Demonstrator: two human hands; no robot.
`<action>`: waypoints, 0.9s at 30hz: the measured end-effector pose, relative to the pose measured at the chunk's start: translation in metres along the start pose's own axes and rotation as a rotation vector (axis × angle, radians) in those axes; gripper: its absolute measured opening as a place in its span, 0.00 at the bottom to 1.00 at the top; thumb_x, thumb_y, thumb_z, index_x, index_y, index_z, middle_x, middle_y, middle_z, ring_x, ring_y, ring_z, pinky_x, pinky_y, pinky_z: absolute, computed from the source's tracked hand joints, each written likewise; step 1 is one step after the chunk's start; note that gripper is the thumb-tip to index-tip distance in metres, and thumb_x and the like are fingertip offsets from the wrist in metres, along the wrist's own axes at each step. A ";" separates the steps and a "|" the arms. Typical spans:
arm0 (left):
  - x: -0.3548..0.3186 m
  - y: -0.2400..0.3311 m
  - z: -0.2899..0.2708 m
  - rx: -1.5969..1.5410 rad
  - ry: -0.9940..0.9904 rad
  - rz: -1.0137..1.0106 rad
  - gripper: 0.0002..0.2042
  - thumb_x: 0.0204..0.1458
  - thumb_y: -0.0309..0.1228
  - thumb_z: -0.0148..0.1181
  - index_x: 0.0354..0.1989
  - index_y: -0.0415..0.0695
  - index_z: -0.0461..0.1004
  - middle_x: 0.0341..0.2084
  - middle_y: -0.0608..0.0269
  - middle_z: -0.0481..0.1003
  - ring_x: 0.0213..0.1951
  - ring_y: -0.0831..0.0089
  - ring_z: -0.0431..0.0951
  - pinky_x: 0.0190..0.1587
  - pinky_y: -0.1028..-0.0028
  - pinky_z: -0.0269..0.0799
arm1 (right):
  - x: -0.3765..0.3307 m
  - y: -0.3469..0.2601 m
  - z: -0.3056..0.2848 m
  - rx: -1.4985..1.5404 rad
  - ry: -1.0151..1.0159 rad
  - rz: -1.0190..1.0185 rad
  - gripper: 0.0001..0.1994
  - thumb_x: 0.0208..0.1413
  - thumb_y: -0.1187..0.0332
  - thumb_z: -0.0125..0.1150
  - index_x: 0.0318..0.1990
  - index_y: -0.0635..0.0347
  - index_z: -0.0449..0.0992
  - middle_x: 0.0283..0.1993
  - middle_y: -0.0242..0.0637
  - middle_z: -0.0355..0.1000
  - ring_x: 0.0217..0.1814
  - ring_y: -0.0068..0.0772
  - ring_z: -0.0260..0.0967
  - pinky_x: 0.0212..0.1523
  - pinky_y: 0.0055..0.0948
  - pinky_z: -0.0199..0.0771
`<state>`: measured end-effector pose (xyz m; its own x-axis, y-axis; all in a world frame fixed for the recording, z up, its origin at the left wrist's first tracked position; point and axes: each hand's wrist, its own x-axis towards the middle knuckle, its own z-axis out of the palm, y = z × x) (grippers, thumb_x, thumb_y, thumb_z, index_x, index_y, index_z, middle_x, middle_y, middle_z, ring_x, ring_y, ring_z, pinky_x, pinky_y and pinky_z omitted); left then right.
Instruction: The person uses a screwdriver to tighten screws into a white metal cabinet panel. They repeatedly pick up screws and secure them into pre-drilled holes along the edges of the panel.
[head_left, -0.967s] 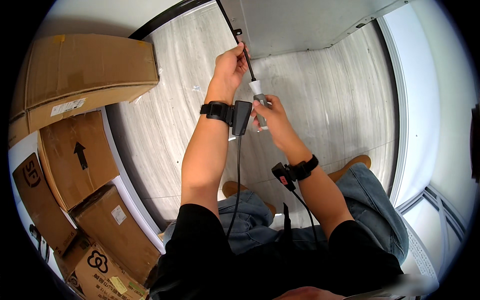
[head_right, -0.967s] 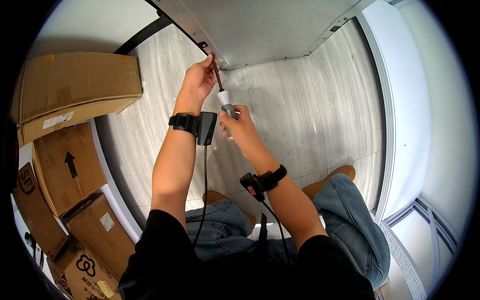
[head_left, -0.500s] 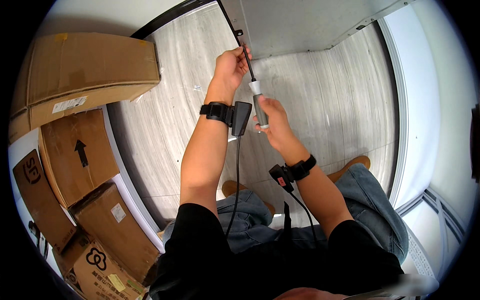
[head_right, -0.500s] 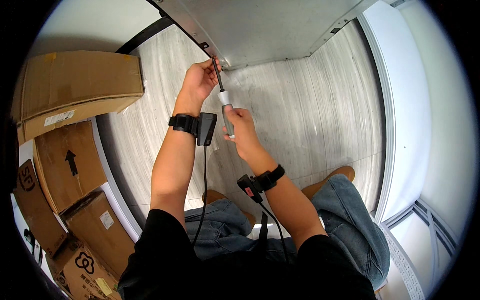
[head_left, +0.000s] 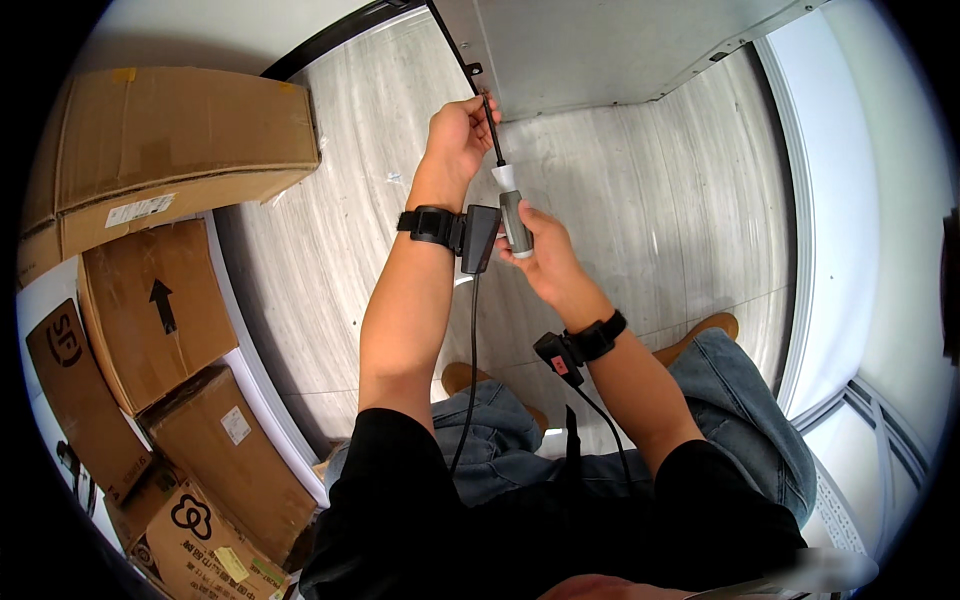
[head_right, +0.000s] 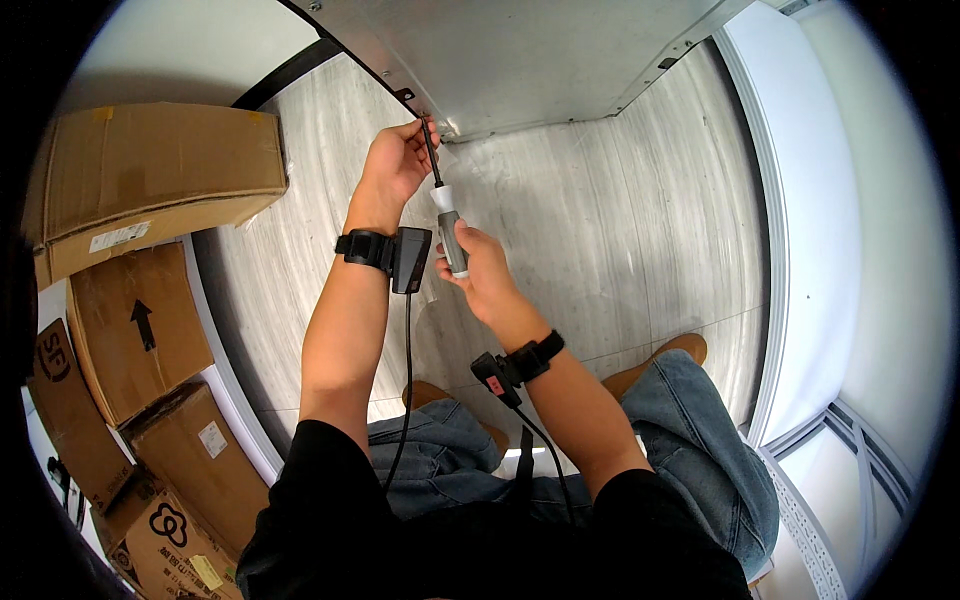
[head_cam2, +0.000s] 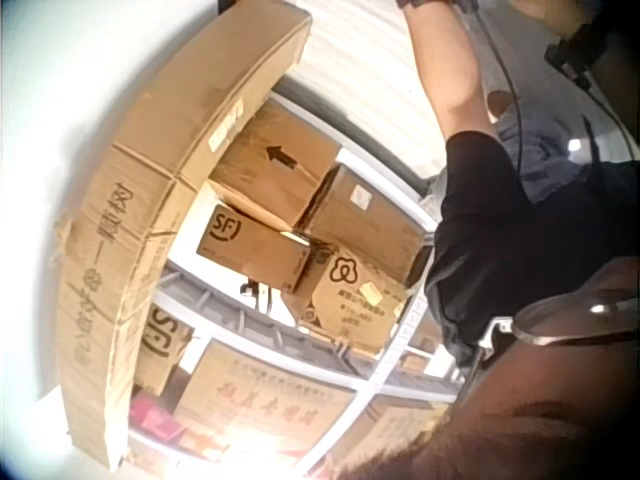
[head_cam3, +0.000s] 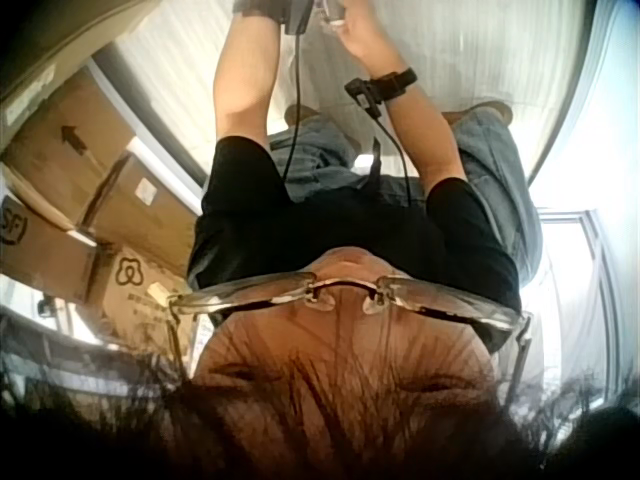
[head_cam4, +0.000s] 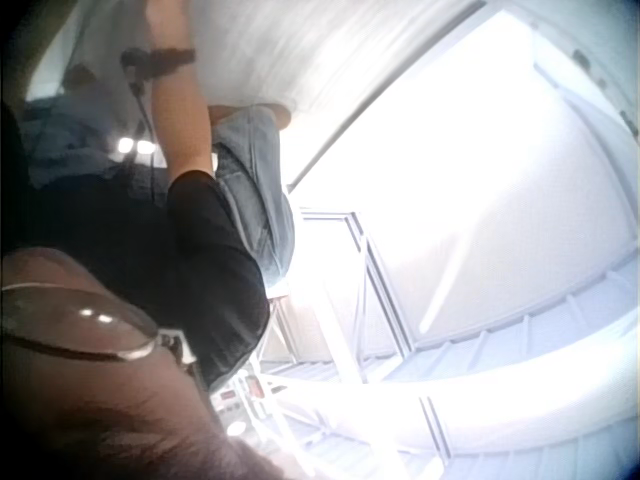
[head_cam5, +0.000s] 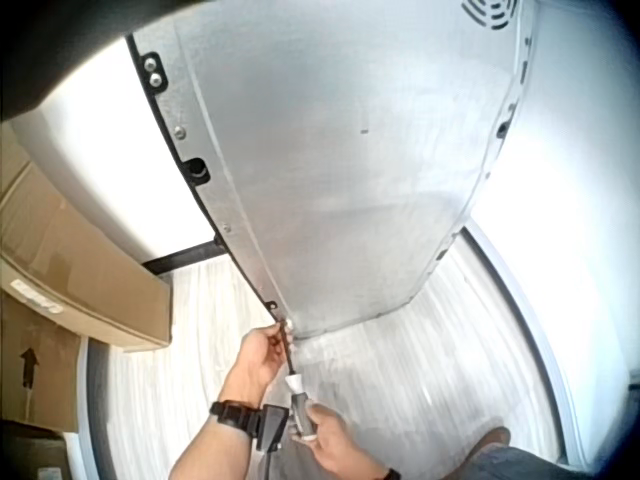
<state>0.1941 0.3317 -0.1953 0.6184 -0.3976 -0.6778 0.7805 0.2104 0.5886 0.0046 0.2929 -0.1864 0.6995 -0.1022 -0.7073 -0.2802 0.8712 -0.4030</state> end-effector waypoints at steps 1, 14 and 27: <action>0.001 0.000 0.000 -0.001 -0.002 0.003 0.07 0.57 0.26 0.46 0.38 0.38 0.69 0.29 0.64 0.72 0.29 0.74 0.72 0.34 0.78 0.69 | 0.000 0.002 0.002 -0.040 0.034 -0.041 0.18 0.53 0.61 0.62 0.42 0.64 0.64 0.33 0.35 0.66 0.29 0.26 0.67 0.31 0.24 0.68; 0.001 -0.001 0.001 -0.001 0.003 0.000 0.07 0.56 0.26 0.46 0.37 0.38 0.70 0.28 0.63 0.72 0.28 0.74 0.72 0.32 0.78 0.69 | 0.000 0.002 -0.002 -0.057 -0.020 0.001 0.22 0.55 0.55 0.60 0.45 0.65 0.63 0.35 0.35 0.64 0.30 0.28 0.66 0.31 0.27 0.67; -0.003 0.002 0.002 0.017 0.013 -0.014 0.07 0.55 0.27 0.47 0.37 0.40 0.71 0.28 0.65 0.73 0.29 0.74 0.73 0.33 0.76 0.68 | 0.003 0.002 0.000 0.036 -0.010 0.046 0.19 0.56 0.54 0.57 0.39 0.62 0.65 0.31 0.34 0.64 0.31 0.28 0.66 0.30 0.27 0.65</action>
<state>0.1936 0.3312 -0.1911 0.6084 -0.3885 -0.6921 0.7877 0.1893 0.5862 0.0057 0.2939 -0.1890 0.6931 -0.0572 -0.7185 -0.2883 0.8916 -0.3491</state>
